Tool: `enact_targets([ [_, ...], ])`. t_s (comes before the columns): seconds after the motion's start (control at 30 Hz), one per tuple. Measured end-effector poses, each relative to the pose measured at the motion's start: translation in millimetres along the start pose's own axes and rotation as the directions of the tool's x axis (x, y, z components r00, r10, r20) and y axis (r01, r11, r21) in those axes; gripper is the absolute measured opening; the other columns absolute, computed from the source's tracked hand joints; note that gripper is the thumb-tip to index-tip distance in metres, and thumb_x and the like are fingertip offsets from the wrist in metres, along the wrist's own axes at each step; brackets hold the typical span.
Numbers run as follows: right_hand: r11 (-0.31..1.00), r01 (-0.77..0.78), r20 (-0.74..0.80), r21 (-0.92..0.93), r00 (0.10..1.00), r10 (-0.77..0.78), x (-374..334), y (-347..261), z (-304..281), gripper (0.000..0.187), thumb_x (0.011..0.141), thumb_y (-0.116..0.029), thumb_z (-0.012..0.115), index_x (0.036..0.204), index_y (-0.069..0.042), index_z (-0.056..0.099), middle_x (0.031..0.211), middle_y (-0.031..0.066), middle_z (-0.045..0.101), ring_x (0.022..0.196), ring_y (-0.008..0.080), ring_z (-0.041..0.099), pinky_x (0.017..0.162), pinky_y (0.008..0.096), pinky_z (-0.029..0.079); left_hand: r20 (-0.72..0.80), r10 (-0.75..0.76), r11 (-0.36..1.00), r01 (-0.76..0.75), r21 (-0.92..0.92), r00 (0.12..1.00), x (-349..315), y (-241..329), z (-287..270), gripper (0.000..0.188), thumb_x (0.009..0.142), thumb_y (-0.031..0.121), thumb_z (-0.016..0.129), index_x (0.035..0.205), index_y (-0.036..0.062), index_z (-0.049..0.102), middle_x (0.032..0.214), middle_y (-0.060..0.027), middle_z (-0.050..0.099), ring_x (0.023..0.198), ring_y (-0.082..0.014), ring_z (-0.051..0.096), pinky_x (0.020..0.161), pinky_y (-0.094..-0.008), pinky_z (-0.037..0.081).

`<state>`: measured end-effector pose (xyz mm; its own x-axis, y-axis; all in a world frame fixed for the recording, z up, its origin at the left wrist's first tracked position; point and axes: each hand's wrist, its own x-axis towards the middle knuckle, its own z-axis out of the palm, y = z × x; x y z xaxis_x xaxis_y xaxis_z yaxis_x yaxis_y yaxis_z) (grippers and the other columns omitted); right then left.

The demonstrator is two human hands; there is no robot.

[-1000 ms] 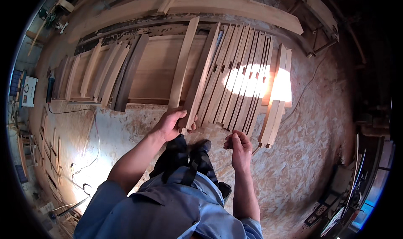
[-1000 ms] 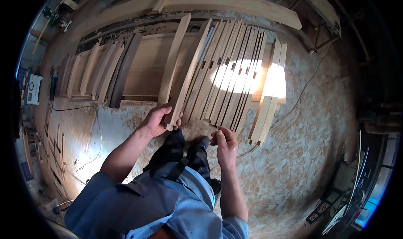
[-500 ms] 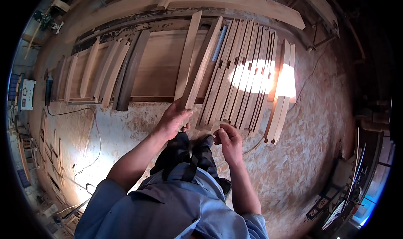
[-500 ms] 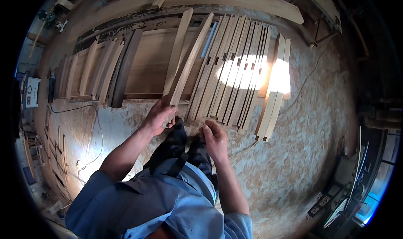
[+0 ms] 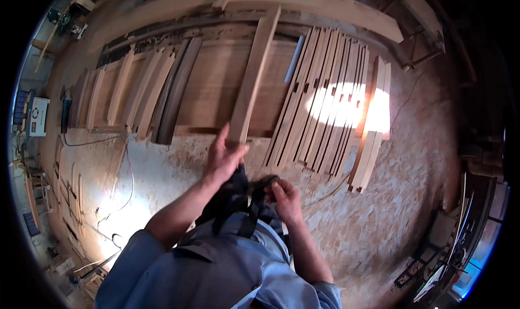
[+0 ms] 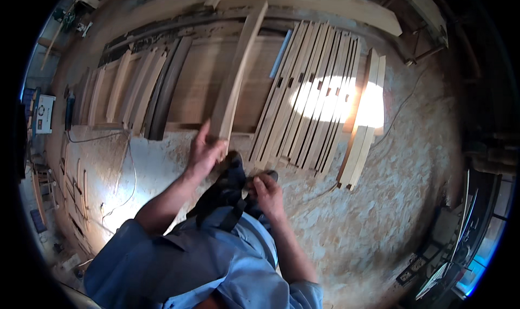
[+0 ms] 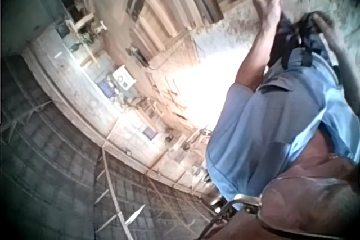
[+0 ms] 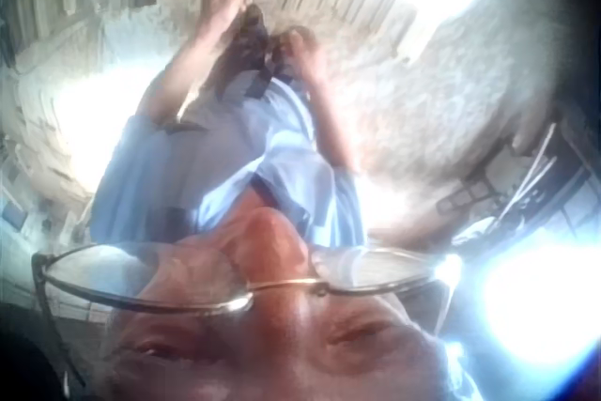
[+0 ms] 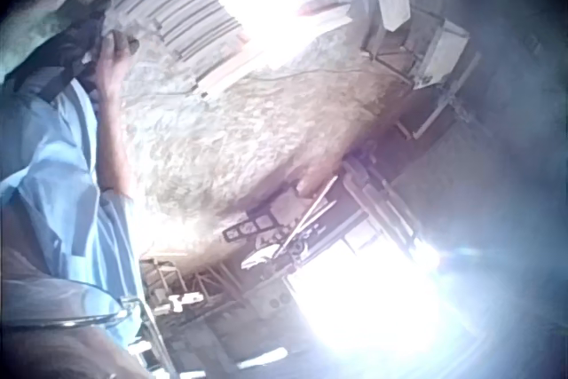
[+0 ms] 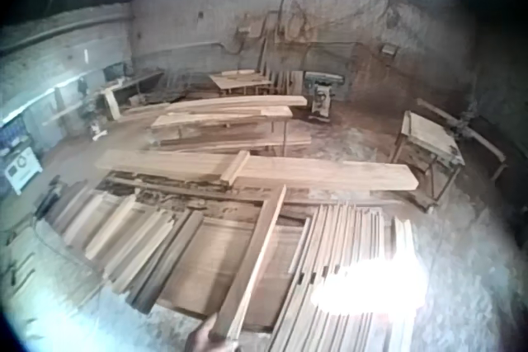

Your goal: The person removes a clamp from a large wooden panel and places it on a workbench. They then walk to a pile of wooden slats and repeatedly pick up individual pieces, inspect them, and place them back into the pile.

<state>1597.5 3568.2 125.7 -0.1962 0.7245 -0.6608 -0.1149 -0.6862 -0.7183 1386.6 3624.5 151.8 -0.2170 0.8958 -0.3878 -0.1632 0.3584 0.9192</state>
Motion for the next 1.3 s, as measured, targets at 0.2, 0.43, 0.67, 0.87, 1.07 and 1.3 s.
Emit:
enact_targets([
  [0.2,0.993,-0.083,0.013,0.079,0.996,0.083,7.1,5.4,1.7,0.025,0.096,-0.022,0.055,0.106,0.000,0.061,0.088,0.0076,0.066,0.071,0.0132,0.062,0.063,0.0270,0.052,-0.084,0.028,0.995,-0.035,-0.091,0.996,19.0,3.5,-55.7,0.063,0.082,0.014,0.065,0.141,0.0100,0.042,0.096,0.0003,0.062,0.078,-0.0090,0.056,0.066,-0.0258,0.049],
  [0.43,0.983,-0.128,0.027,0.135,0.992,0.125,13.9,5.2,15.2,0.025,0.096,-0.022,0.054,0.107,0.000,0.059,0.088,0.0105,0.066,0.069,0.0162,0.062,0.062,0.0305,0.054,0.244,-0.197,0.682,0.311,-0.661,0.950,21.2,-27.8,-91.0,0.050,0.089,0.034,0.059,0.126,0.0026,0.051,0.101,-0.0093,0.063,0.081,-0.0208,0.061,0.063,-0.0326,0.050],
  [0.67,0.975,-0.114,0.050,0.191,0.993,0.106,21.8,11.3,18.4,0.024,0.097,-0.024,0.053,0.100,-0.001,0.059,0.088,0.0104,0.065,0.068,0.0175,0.063,0.061,0.0312,0.054,0.409,-0.142,0.567,0.412,-0.713,0.902,25.0,-26.5,-99.2,0.057,0.092,0.042,0.052,0.130,0.0007,0.048,0.097,-0.0118,0.062,0.074,-0.0226,0.062,0.059,-0.0326,0.049],
  [0.87,0.891,-0.178,0.102,0.418,0.984,0.149,24.1,13.7,17.5,0.031,0.097,-0.030,0.052,0.107,-0.002,0.058,0.100,0.0138,0.066,0.080,0.0215,0.066,0.068,0.0337,0.055,0.176,-0.200,0.827,0.262,-0.498,0.964,23.5,-27.0,-100.4,0.046,0.092,0.036,0.056,0.122,0.0018,0.051,0.093,-0.0087,0.062,0.071,-0.0194,0.062,0.061,-0.0313,0.048],
  [1.07,0.695,-0.212,0.240,0.687,0.969,0.058,31.3,13.5,26.4,0.042,0.098,-0.038,0.047,0.124,-0.004,0.051,0.120,0.0126,0.060,0.100,0.0267,0.063,0.082,0.0431,0.052,-0.266,0.044,0.941,0.050,0.335,0.963,24.1,-19.0,-73.8,0.044,0.087,0.018,0.063,0.122,-0.0021,0.046,0.101,-0.0099,0.061,0.082,-0.0207,0.062,0.078,-0.0349,0.050],
  [1.3,0.520,-0.274,0.340,0.809,0.940,-0.035,37.6,22.3,32.5,0.038,0.098,-0.041,0.044,0.108,-0.007,0.057,0.116,0.0098,0.061,0.094,0.0237,0.062,0.078,0.0396,0.050,-0.212,0.273,0.583,0.014,0.812,0.938,23.6,-30.4,-63.1,0.061,0.081,0.021,0.066,0.131,-0.0019,0.040,0.122,-0.0242,0.054,0.109,-0.0382,0.057,0.090,-0.0427,0.047],
])
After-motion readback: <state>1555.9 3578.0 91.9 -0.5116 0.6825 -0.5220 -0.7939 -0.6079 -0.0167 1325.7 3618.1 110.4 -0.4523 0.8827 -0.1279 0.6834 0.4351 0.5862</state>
